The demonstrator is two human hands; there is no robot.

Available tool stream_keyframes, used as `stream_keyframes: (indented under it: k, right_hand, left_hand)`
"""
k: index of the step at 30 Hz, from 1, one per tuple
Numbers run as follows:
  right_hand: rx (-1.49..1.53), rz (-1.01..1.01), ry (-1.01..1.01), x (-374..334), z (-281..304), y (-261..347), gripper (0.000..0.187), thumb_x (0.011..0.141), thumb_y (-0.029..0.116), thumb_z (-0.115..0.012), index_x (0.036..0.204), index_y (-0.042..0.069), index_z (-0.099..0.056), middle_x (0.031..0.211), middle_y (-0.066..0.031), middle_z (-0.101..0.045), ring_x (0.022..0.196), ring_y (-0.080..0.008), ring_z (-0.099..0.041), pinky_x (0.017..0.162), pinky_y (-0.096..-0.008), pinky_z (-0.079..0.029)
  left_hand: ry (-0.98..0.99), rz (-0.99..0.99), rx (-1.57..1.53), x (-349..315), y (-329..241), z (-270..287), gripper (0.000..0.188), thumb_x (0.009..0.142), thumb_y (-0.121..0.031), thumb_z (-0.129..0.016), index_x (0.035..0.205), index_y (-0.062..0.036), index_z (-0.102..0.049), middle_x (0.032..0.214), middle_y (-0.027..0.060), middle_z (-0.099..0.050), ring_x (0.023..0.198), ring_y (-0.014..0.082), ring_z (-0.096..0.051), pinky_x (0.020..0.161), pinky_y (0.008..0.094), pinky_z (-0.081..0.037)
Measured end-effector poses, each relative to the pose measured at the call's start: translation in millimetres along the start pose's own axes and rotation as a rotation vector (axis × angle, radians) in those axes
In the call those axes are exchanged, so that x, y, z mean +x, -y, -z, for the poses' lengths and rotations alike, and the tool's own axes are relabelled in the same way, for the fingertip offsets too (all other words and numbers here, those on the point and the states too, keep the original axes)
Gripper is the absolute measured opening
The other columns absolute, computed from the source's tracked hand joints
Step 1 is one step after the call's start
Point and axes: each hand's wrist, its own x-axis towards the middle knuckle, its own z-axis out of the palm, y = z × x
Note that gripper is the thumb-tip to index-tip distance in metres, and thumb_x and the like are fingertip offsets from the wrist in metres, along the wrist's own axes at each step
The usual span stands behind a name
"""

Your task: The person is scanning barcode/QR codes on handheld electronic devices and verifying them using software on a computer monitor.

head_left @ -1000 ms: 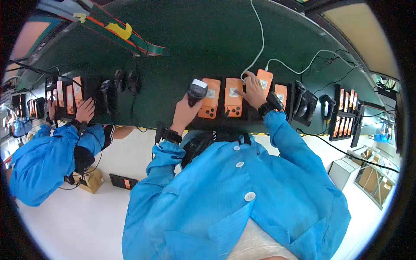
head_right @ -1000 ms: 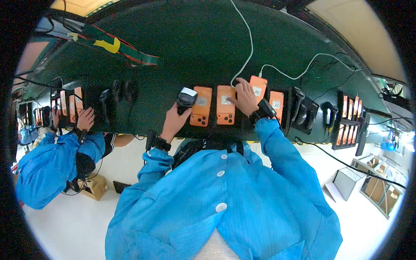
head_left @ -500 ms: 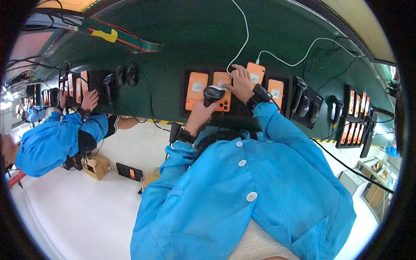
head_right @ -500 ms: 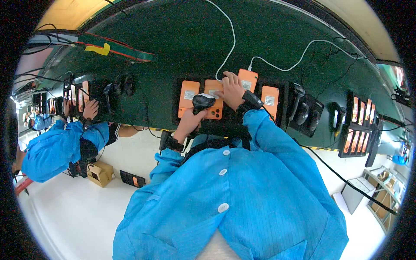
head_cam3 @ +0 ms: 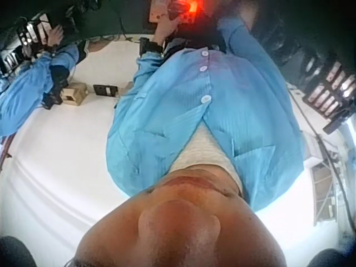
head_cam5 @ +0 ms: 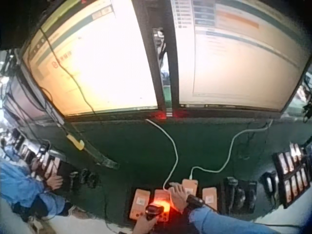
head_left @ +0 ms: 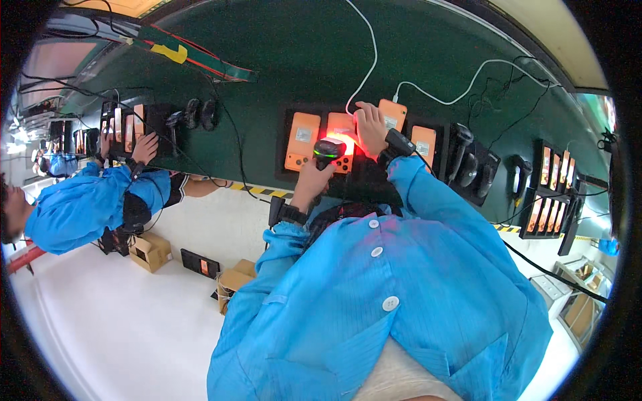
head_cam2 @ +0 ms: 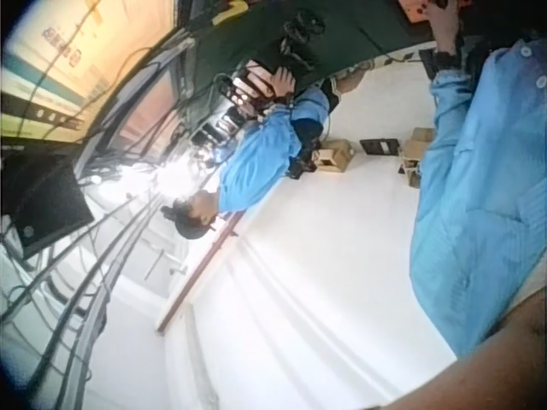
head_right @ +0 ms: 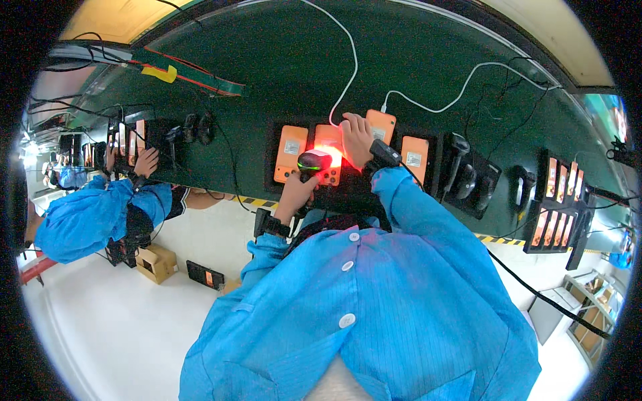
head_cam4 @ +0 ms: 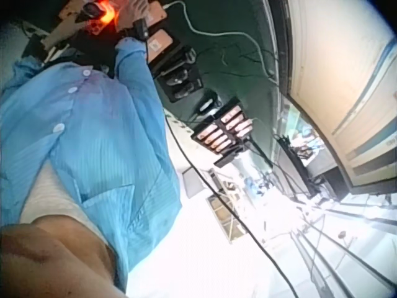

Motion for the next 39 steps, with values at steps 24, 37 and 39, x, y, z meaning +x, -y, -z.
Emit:
stream_keyframes:
  k: [24, 37, 39]
  right_hand:
    - [0.016, -0.314, 0.436, 6, -3, 52, 0.067, 0.067, 0.037, -0.075, 0.113, -0.001, -0.047, 0.119, -0.0195, -0.049, 0.118, -0.0349, -0.044, 0.101, -0.0441, -0.033]
    - [0.195, 0.013, 0.311, 36, 34, 38, 0.020, 0.092, 0.017, -0.046, 0.094, -0.001, -0.054, 0.102, -0.0156, -0.051, 0.095, -0.0318, -0.052, 0.082, -0.0386, -0.044]
    - [0.440, -0.074, 0.328, 37, 60, 59, 0.020, 0.093, 0.016, -0.050, 0.097, -0.002, -0.057, 0.102, -0.0128, -0.051, 0.097, -0.0283, -0.052, 0.084, -0.0349, -0.043]
  left_hand:
    - [-0.456, -0.315, 0.060, 105, 49, 119, 0.050, 0.078, -0.029, -0.066, 0.116, 0.0016, -0.051, 0.107, 0.0270, -0.061, 0.105, 0.0441, -0.054, 0.089, 0.0454, -0.044]
    - [-0.406, -0.735, 0.165, 70, -26, 85, 0.045, 0.079, -0.021, -0.066, 0.117, -0.0021, -0.051, 0.111, 0.0182, -0.055, 0.107, 0.0340, -0.052, 0.092, 0.0414, -0.042]
    - [-0.262, -0.815, 0.094, 67, -16, 54, 0.045, 0.079, -0.019, -0.066, 0.119, -0.0023, -0.050, 0.111, 0.0167, -0.056, 0.106, 0.0325, -0.053, 0.091, 0.0398, -0.043]
